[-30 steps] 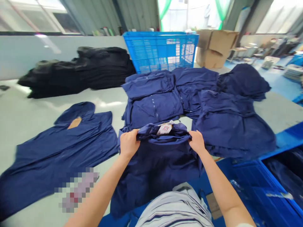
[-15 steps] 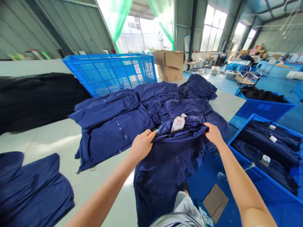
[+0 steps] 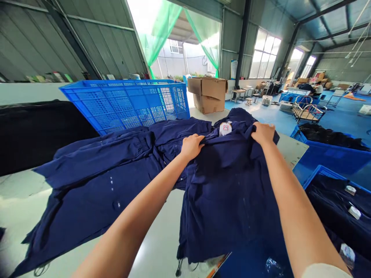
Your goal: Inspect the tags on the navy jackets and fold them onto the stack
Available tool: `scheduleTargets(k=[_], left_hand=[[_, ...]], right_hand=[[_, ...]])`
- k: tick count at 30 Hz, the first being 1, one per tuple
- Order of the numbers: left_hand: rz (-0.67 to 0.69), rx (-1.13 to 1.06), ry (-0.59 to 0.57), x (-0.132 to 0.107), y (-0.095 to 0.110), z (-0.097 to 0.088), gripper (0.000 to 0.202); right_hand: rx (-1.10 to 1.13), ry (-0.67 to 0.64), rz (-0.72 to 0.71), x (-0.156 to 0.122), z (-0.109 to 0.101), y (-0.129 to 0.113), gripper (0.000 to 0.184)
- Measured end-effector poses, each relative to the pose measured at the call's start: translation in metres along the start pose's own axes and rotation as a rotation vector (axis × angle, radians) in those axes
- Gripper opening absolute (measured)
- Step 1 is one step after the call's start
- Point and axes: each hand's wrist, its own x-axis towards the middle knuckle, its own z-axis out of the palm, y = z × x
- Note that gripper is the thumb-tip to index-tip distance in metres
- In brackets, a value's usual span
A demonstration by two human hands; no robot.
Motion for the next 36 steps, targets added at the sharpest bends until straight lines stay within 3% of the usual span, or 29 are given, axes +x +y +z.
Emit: scheduleTargets(k=[3, 6, 8, 10, 13, 18, 22, 26, 30, 36], left_hand=[[-0.121, 0.092, 0.128, 0.013, 0.007, 0.06, 0.055], [-0.049, 0.064, -0.069, -0.009, 0.006, 0.129, 0.06], [-0.073, 0.048, -0.201, -0.027, 0.001, 0.166, 0.064], [-0.123, 0.032, -0.31, -0.037, -0.005, 0.192, 0.069], [-0.149, 0.013, -0.402, -0.036, -0.012, 0.21, 0.072], [-0.132, -0.007, -0.377, -0.038, -0.016, 0.212, 0.074], [-0.091, -0.048, -0.314, -0.075, -0.028, 0.204, 0.075], [-0.126, -0.061, -0.285, -0.128, -0.05, 0.184, 0.069], [-0.212, -0.084, -0.305, -0.19, -0.082, 0.151, 0.061], [-0.459, -0.176, -0.301, -0.322, -0.134, 0.108, 0.044]], right_hand=[[-0.01, -0.013, 0.024, 0.01, 0.075, -0.015, 0.058], [0.117, -0.346, 0.024, -0.019, 0.158, -0.025, 0.061], [0.201, -0.548, 0.007, -0.044, 0.205, -0.028, 0.063], [0.254, -0.64, 0.02, -0.066, 0.239, -0.029, 0.063], [0.279, -0.635, 0.058, -0.084, 0.266, -0.029, 0.063], [0.255, -0.618, 0.04, -0.084, 0.262, -0.03, 0.062], [0.214, -0.542, -0.021, -0.088, 0.238, -0.046, 0.051], [0.235, -0.453, -0.239, -0.111, 0.209, -0.088, 0.048], [0.324, -0.399, -0.506, -0.153, 0.181, -0.146, 0.048], [0.504, -0.484, -0.821, -0.256, 0.158, -0.24, 0.046]])
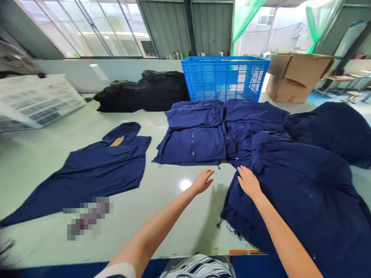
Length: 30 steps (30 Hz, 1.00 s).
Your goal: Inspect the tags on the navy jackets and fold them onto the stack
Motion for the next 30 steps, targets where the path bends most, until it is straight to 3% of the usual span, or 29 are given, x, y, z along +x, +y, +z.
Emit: scheduleTargets(k=[5, 9, 12, 15, 18, 21, 25, 30], left_hand=[[-0.155, -0.033, -0.021, -0.107, -0.096, 0.002, 0.042], [-0.23, -0.026, -0.038, -0.184, -0.174, -0.003, 0.033], [-0.322, -0.02, -0.041, -0.229, -0.224, -0.011, 0.029], [-0.377, -0.007, -0.039, -0.26, -0.261, -0.021, 0.028], [-0.432, 0.005, -0.012, -0.275, -0.286, -0.027, 0.031], [-0.511, 0.037, 0.091, -0.277, -0.302, -0.026, 0.042], [-0.7, 0.101, 0.22, -0.264, -0.317, -0.028, 0.06], [-0.96, 0.064, 0.218, -0.238, -0.34, -0.045, 0.085]], right_hand=[[0.045, -0.211, -0.046, 0.004, 0.073, -0.123, 0.038], [0.088, -0.308, -0.074, 0.016, 0.13, -0.224, 0.035], [0.112, -0.349, -0.101, 0.026, 0.162, -0.29, 0.034], [0.102, -0.367, -0.133, 0.031, 0.182, -0.334, 0.034], [0.032, -0.355, -0.16, 0.029, 0.197, -0.352, 0.035], [-0.041, -0.346, -0.138, 0.027, 0.209, -0.352, 0.043], [-0.048, -0.404, -0.066, 0.026, 0.219, -0.347, 0.05], [0.013, -0.439, 0.017, 0.026, 0.228, -0.347, 0.056]])
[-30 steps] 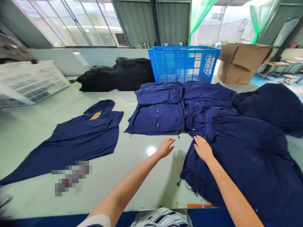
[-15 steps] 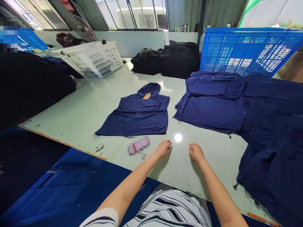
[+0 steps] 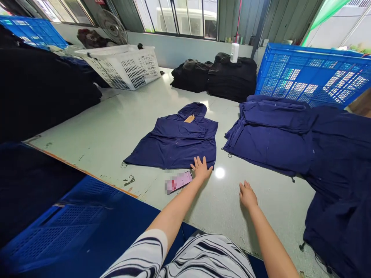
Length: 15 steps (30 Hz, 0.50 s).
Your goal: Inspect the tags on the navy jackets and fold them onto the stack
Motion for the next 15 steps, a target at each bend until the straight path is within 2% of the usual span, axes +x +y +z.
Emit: scheduleTargets(k=[3, 4, 6, 10, 12, 15], left_hand=[[-0.05, -0.029, -0.085, 0.024, -0.002, -0.002, 0.101], [-0.069, -0.047, -0.116, 0.031, -0.004, -0.001, 0.101], [-0.108, -0.094, -0.141, 0.042, -0.01, 0.002, 0.087], [-0.074, -0.362, 0.003, 0.058, -0.029, 0.003, 0.035], [-0.016, -0.519, 0.066, 0.067, -0.038, -0.006, 0.026], [0.101, -0.632, 0.126, 0.087, -0.04, -0.033, 0.025]], right_hand=[[0.073, 0.025, 0.007, 0.002, 0.005, 0.003, 0.057], [0.098, 0.032, 0.007, 0.003, 0.006, 0.005, 0.058], [0.131, 0.032, 0.007, 0.005, 0.006, 0.008, 0.059], [0.147, 0.0, 0.008, 0.007, 0.004, 0.013, 0.059], [0.178, -0.005, 0.004, 0.007, 0.004, 0.014, 0.059], [0.262, 0.015, 0.018, 0.008, 0.004, 0.015, 0.061]])
